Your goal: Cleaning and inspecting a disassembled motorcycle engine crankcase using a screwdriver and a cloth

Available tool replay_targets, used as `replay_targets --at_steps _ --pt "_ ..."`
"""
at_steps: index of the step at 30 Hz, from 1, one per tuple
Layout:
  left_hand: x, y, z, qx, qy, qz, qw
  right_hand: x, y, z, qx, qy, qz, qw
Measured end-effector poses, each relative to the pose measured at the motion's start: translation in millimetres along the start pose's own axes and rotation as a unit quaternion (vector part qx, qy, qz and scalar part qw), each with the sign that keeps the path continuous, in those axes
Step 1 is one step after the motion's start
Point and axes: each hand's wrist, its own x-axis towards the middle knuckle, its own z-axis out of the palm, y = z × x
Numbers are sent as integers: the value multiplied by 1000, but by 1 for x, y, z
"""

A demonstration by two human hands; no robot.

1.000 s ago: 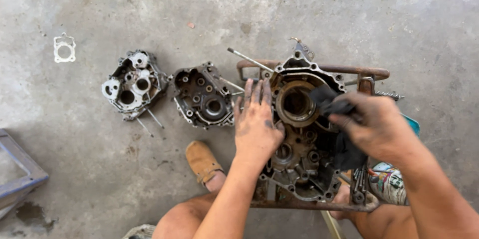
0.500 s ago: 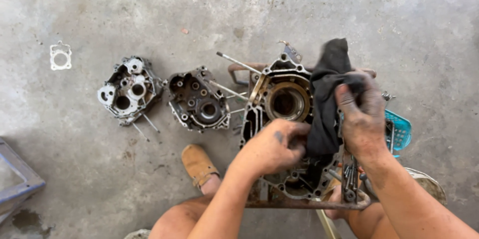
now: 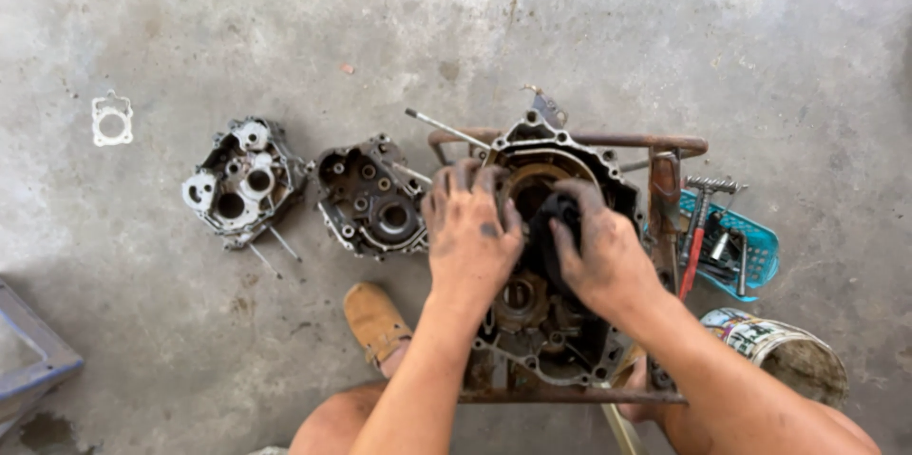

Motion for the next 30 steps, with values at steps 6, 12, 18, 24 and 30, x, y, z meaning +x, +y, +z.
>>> replay_targets --at_steps 6,12,18,24,30 --pt "-9 8 14 27 -9 -63 998 49 61 36 -172 73 -86 979" --pt "-3 7 8 -62 -51 -43 996 61 51 73 -131 89 -124 980" --pt "0 -5 -1 -138 -142 -22 980 63 63 50 -122 55 -114 984" --pt "1 -7 -1 -146 -171 -12 974 53 34 65 -61 36 -149 986" --pt "1 -12 10 -100 -184 -13 978 52 21 56 -61 9 -152 986"
